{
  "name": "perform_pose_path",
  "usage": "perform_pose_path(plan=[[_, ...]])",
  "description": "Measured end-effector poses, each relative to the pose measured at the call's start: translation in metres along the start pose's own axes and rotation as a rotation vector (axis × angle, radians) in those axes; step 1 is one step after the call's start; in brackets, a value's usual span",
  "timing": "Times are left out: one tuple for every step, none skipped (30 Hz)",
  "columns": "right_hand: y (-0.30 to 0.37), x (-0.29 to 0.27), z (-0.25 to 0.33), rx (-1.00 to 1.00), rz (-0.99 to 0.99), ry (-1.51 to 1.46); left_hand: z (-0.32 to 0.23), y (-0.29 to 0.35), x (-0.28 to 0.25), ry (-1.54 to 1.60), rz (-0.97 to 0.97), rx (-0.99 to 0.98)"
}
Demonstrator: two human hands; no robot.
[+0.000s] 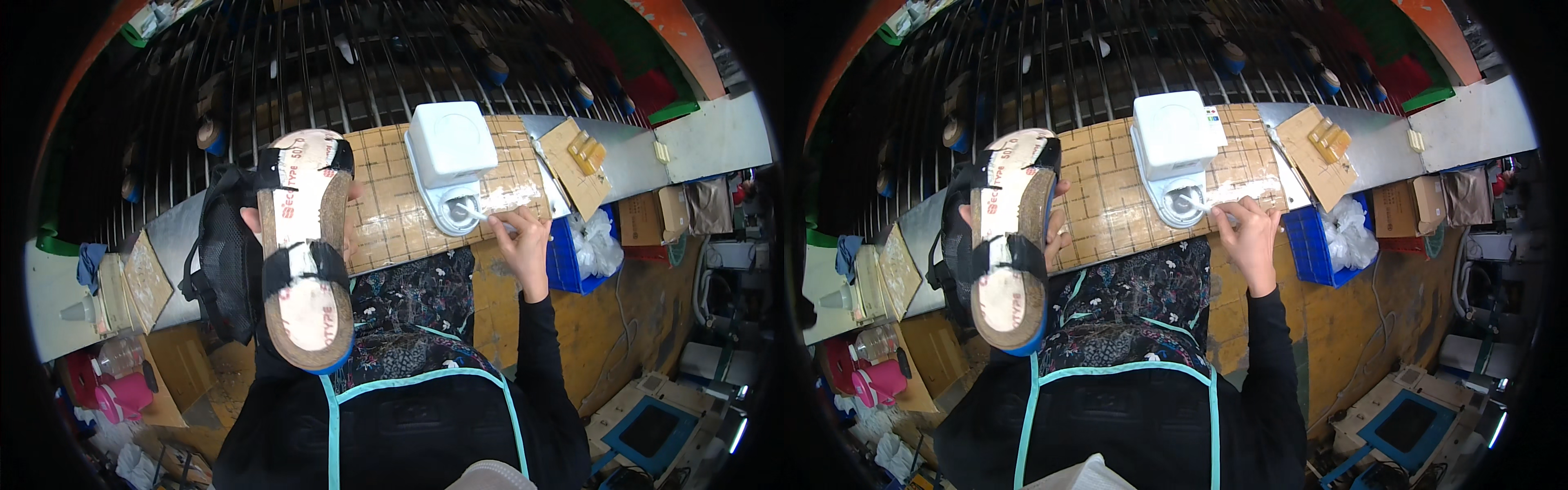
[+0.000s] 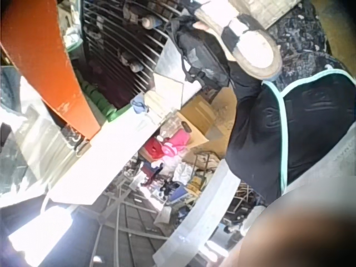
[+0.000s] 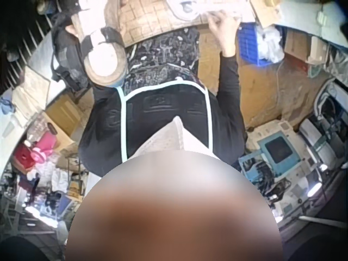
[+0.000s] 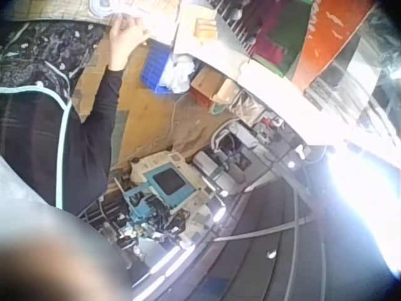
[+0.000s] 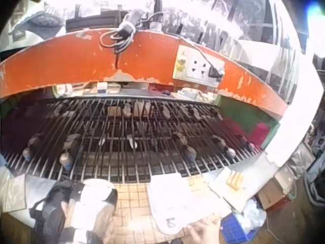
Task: The person cleans a blue and beige shoe using a small brush and a white cleaning solution. They repeatedly apply the solution and scrub the shoe's surface, then place the shoe on a rack and retrieve another shoe to continue the process.
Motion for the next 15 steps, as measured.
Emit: perform_pose_path(plan=[[0.000, 0.001, -0.005, 0.025, 0.000, -0.129, -0.001, 0.001, -0.005, -0.003, -0.068, -0.032], [-0.001, 0.003, -0.010, 0.050, 0.001, -0.258, 0.001, 0.001, -0.007, 0.002, -0.071, -0.076], [-0.001, 0.006, -0.015, 0.072, -0.001, -0.401, 0.005, 0.001, -0.010, 0.029, -0.088, -0.142], [0.000, 0.014, -0.025, 0.195, 0.103, -0.476, 0.011, -0.002, -0.008, 0.074, -0.010, -0.241], [0.001, 0.023, -0.033, 0.314, 0.204, -0.564, 0.014, -0.004, -0.013, 0.105, -0.060, -0.200], [0.007, 0.032, -0.042, 0.485, 0.324, -0.603, 0.014, -0.005, -0.021, 0.066, -0.169, -0.104], [0.002, 0.034, -0.039, 0.450, 0.314, -0.738, 0.012, -0.005, -0.034, 0.034, -0.355, 0.034], [0.003, 0.035, -0.038, 0.478, 0.332, -0.819, 0.014, 0.004, -0.049, -0.065, -0.644, 0.129], [0.004, 0.036, -0.037, 0.551, 0.348, -0.861, 0.018, 0.010, -0.055, -0.165, -0.774, 0.130], [0.000, 0.032, -0.026, 0.456, 0.307, -0.926, 0.023, 0.010, -0.054, -0.292, -0.779, 0.108], [-0.004, 0.027, -0.016, 0.406, 0.264, -0.950, 0.027, 0.010, -0.058, -0.318, -0.855, 0.160], [-0.007, 0.023, -0.007, 0.407, 0.235, -0.942, 0.030, 0.007, -0.053, -0.376, -0.779, 0.150], [-0.014, 0.008, 0.009, 0.216, 0.083, -0.795, 0.036, 0.006, -0.054, -0.419, -0.800, 0.100], [-0.020, -0.007, 0.025, 0.078, -0.056, -0.615, 0.035, 0.001, -0.049, -0.480, -0.730, 0.075], [-0.024, -0.021, 0.043, -0.058, -0.190, -0.424, 0.036, -0.004, -0.048, -0.455, -0.717, 0.024]])
Point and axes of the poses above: each hand's wrist, its own y-axis away from the middle knuckle, its own x-axis out of the palm, z = x × y, the point moved 6 cm from there along -y, towards the middle knuckle, and after that the axes turned 3 degrees about -z, right-handed, at the moved point
